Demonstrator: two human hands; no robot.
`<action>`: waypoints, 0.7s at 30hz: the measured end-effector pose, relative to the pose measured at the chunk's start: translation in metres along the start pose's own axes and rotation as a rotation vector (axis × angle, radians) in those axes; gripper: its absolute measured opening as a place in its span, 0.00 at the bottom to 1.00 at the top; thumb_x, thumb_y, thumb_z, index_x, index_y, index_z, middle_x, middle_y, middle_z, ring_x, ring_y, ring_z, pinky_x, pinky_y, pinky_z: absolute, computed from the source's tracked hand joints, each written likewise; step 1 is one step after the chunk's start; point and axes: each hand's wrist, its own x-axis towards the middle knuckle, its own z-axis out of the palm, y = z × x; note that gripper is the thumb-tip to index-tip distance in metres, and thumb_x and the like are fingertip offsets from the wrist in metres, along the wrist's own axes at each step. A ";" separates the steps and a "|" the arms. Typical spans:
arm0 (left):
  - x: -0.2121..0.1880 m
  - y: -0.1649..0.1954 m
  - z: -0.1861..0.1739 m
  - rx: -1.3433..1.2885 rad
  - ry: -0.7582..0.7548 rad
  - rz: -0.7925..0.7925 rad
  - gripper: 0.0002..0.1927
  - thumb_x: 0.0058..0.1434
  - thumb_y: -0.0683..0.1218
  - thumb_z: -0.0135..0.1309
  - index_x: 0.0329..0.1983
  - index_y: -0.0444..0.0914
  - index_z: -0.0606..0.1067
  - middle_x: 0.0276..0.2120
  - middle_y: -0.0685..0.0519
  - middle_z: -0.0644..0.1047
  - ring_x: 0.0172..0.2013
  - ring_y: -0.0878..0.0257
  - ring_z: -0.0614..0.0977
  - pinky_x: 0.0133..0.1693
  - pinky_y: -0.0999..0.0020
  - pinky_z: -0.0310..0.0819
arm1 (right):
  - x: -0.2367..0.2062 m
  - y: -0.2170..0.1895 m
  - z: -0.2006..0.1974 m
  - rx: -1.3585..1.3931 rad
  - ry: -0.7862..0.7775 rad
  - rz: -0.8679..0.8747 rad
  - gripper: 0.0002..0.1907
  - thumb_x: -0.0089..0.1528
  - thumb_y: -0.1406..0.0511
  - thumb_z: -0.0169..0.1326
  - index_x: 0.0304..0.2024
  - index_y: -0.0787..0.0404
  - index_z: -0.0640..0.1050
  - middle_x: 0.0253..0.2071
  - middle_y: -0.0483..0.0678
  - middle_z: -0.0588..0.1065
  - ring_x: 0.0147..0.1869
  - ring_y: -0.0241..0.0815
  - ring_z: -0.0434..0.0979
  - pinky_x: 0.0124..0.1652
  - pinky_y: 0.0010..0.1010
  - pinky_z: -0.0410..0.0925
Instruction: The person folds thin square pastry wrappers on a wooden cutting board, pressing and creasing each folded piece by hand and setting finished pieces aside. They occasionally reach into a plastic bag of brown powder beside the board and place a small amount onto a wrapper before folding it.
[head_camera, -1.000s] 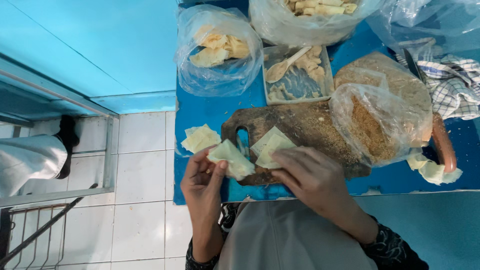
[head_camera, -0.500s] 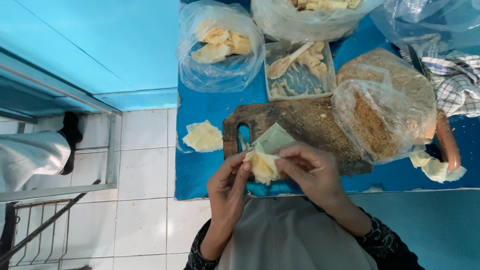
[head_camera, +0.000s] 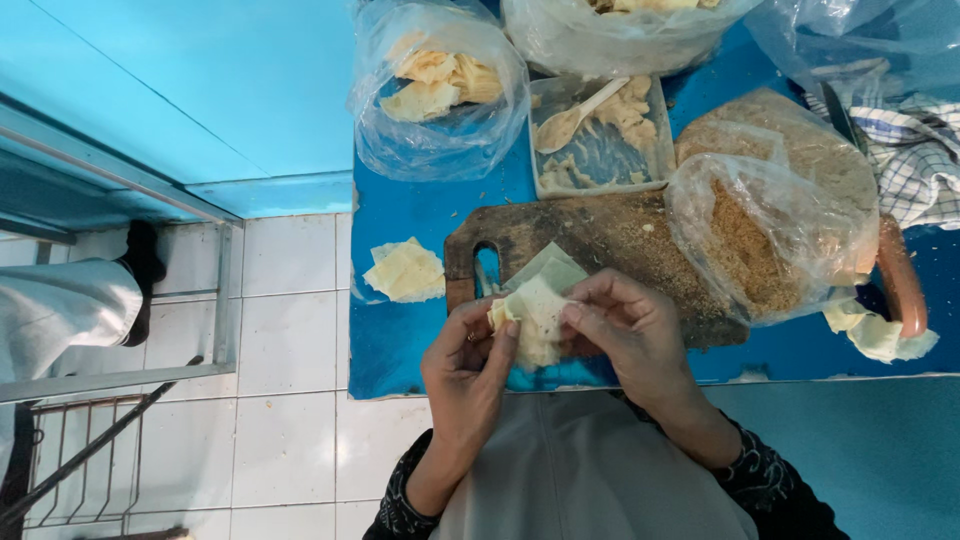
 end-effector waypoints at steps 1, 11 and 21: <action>0.000 0.000 0.001 0.047 0.012 0.033 0.13 0.69 0.35 0.55 0.57 0.31 0.75 0.44 0.48 0.82 0.43 0.68 0.83 0.42 0.74 0.79 | 0.000 -0.001 0.002 -0.031 -0.006 -0.032 0.09 0.66 0.71 0.57 0.48 0.68 0.77 0.41 0.51 0.81 0.42 0.34 0.82 0.40 0.27 0.78; -0.002 0.002 -0.004 0.090 0.069 0.087 0.12 0.69 0.35 0.54 0.55 0.30 0.76 0.44 0.51 0.80 0.44 0.68 0.82 0.44 0.73 0.80 | 0.005 -0.003 -0.010 0.161 0.108 0.074 0.07 0.66 0.74 0.58 0.47 0.66 0.77 0.36 0.52 0.80 0.35 0.38 0.82 0.34 0.29 0.76; 0.009 0.015 -0.046 0.888 0.446 0.219 0.21 0.65 0.36 0.57 0.62 0.34 0.74 0.46 0.45 0.80 0.39 0.58 0.81 0.42 0.62 0.78 | 0.000 -0.037 -0.017 -0.882 0.242 -0.542 0.08 0.62 0.70 0.64 0.42 0.61 0.79 0.42 0.49 0.81 0.47 0.42 0.83 0.45 0.34 0.77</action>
